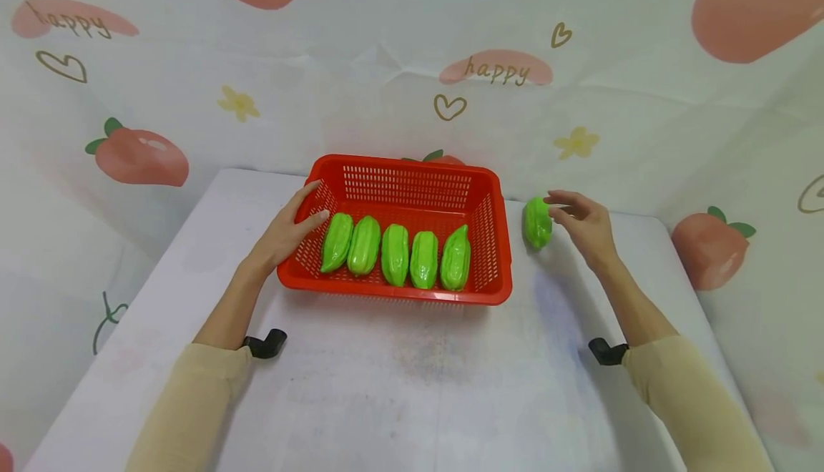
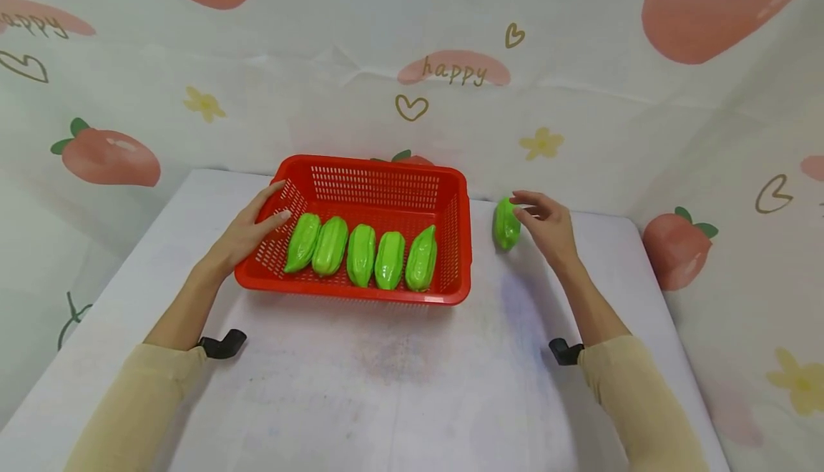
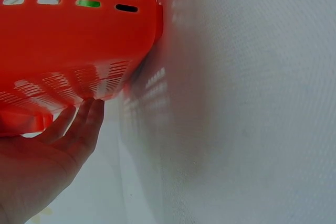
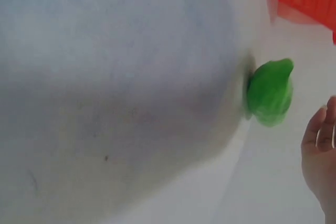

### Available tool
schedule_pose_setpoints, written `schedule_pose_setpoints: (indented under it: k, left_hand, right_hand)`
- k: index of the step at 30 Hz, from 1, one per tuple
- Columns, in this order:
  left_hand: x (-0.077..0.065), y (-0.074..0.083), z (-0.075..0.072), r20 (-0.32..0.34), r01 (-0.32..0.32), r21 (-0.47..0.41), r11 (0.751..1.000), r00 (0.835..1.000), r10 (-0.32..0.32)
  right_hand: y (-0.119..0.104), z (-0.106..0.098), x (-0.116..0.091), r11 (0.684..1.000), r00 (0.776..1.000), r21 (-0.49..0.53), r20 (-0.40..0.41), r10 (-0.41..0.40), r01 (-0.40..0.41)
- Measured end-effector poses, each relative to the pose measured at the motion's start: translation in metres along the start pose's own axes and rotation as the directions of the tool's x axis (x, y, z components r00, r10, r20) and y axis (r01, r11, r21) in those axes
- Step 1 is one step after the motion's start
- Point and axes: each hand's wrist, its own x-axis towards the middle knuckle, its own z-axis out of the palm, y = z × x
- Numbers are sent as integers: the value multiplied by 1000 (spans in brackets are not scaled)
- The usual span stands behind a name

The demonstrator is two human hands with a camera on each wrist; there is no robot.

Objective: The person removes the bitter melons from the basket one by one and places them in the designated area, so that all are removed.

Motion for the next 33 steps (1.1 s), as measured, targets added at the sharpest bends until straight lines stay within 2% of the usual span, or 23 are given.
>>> schedule_pose_setpoints:
  k: [7, 16, 21, 28, 33]
  left_hand:
    - [1, -3, -1, -9, -16, 8, 1000, 1000, 16]
    - [-3, -2, -1, -5, 9, 12, 1000, 1000, -8]
    - [-2, -3, 0, -8, 4, 23, 1000, 1000, -3]
    - [0, -4, 0, -12, -5, 20, 1000, 1000, 5]
    - [1, -4, 0, -11, -3, 19, 1000, 1000, 3]
  right_hand:
    - [-17, 8, -8, 998, 995, -18, 83, -54, 56]
    - [-34, 21, -21, 993, 987, -101, 156, -41, 57]
    - [-34, 25, -23, 995, 982, -70, 180, -53, 67]
    - [-18, 26, -22, 997, 973, 2, 219, -73, 74]
    - [-22, 32, -23, 996, 963, 10, 252, -90, 90]
